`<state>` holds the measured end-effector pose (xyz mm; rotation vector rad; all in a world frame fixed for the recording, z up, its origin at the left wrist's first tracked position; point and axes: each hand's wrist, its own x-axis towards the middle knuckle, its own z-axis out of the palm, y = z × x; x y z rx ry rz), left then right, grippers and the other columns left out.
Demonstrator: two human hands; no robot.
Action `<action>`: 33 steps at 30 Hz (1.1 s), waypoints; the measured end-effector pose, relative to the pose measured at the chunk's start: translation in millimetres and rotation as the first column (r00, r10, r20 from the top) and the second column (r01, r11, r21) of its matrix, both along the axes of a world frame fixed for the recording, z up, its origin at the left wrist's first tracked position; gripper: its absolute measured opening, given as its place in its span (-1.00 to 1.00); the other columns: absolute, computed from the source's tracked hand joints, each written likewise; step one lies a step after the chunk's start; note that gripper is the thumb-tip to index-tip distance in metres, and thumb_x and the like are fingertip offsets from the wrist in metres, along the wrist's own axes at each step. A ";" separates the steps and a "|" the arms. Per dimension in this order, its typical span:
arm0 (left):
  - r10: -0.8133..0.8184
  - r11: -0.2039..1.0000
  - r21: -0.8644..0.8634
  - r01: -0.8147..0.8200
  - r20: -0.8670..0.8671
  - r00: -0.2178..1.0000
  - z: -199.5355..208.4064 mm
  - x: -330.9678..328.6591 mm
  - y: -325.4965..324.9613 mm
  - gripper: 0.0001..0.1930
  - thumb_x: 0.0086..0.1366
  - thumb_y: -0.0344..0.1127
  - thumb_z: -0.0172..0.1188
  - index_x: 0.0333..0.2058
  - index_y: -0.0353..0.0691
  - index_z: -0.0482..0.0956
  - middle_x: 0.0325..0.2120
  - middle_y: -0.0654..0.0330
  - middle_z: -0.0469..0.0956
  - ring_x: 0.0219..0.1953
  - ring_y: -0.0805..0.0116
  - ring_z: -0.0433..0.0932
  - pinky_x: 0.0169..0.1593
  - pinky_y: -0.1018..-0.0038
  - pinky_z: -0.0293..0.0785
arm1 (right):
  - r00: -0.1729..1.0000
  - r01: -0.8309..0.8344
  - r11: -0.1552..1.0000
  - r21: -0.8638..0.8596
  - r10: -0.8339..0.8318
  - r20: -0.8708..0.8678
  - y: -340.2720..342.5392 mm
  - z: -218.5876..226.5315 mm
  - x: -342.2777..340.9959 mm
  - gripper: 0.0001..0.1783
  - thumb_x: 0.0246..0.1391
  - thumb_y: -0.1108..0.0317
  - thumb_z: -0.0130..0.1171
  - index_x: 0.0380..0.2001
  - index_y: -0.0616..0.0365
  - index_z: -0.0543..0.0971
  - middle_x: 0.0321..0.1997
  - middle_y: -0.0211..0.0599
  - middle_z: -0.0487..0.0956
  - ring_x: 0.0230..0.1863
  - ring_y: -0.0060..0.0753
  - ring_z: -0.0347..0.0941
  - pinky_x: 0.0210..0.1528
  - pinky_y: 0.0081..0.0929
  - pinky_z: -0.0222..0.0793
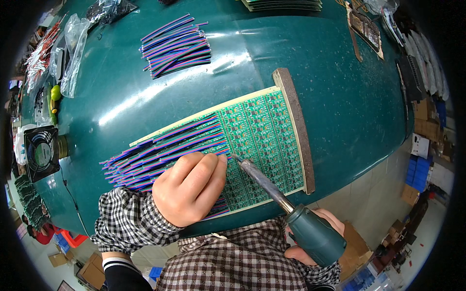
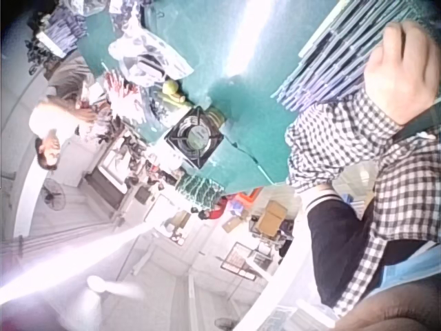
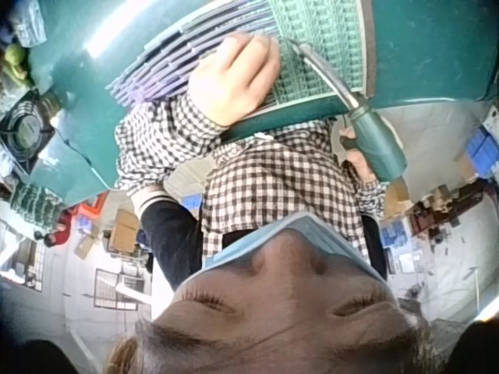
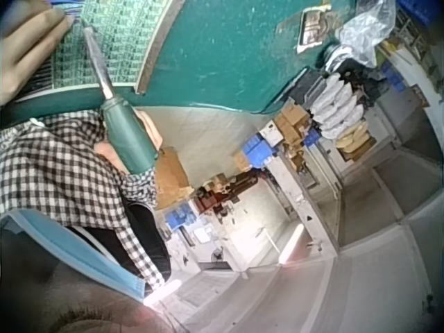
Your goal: The person repeatedly picks up ribbon cables by hand, positions them onto circuit boards, and solders the wire connections using a soldering gun.
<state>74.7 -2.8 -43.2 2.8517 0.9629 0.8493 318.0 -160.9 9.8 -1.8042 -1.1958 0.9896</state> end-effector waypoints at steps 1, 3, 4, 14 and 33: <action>0.000 1.000 0.000 0.000 0.000 1.000 0.1 0.1 -0.2 -0.70 -0.07 -0.37 0.23 -0.29 -0.29 0.68 -0.26 0.20 0.56 -0.20 0.32 0.58 -0.33 0.58 0.45 | 1.000 0.003 1.000 -0.004 -0.003 -0.001 0.5 0.1 -0.4 -0.34 -0.12 -0.35 0.51 -0.39 0.10 0.73 -0.42 -0.39 0.71 -0.43 -0.30 0.61 -0.35 -0.39 0.52; 0.006 1.000 -0.001 -0.006 0.003 1.000 0.4 0.6 -0.1 -0.70 -0.07 -0.36 0.23 -0.29 -0.29 0.68 -0.26 0.20 0.56 -0.20 0.32 0.58 -0.32 0.58 0.45 | 1.000 0.003 1.000 0.003 -0.003 0.002 -1.8 -0.7 0.7 -0.34 -0.12 -0.35 0.51 -0.39 0.10 0.73 -0.42 -0.40 0.71 -0.43 -0.30 0.61 -0.34 -0.39 0.52; 0.004 1.000 -0.001 -0.004 0.005 1.000 3.6 0.7 0.1 -0.70 -0.07 -0.36 0.23 -0.29 -0.29 0.68 -0.26 0.20 0.56 -0.20 0.32 0.58 -0.32 0.58 0.45 | 1.000 0.003 1.000 0.010 -0.003 0.006 -2.7 -0.6 1.6 -0.34 -0.12 -0.35 0.51 -0.38 0.10 0.73 -0.42 -0.40 0.72 -0.42 -0.30 0.61 -0.34 -0.39 0.52; -0.003 0.997 -0.077 0.001 -0.036 0.999 10.6 0.7 -1.0 -0.67 -0.02 -0.41 0.32 -0.21 -0.35 0.72 -0.24 0.17 0.60 -0.24 0.31 0.62 -0.27 0.50 0.59 | 0.998 0.039 0.999 -0.023 -0.040 -0.044 3.9 7.9 -3.5 -0.30 -0.15 -0.38 0.51 -0.33 0.11 0.76 -0.35 -0.40 0.73 -0.34 -0.32 0.63 -0.23 -0.37 0.54; 0.024 0.997 0.078 -0.018 -0.078 0.997 1.7 1.4 -3.4 -0.77 0.02 -0.41 0.29 -0.29 -0.30 0.70 -0.26 0.20 0.58 -0.21 0.34 0.62 -0.31 0.58 0.48 | 1.000 -0.008 1.000 -0.008 0.008 -0.030 -6.4 0.5 5.6 -0.29 -0.15 -0.33 0.54 -0.32 0.17 0.72 -0.38 -0.34 0.72 -0.40 -0.29 0.61 -0.31 -0.39 0.52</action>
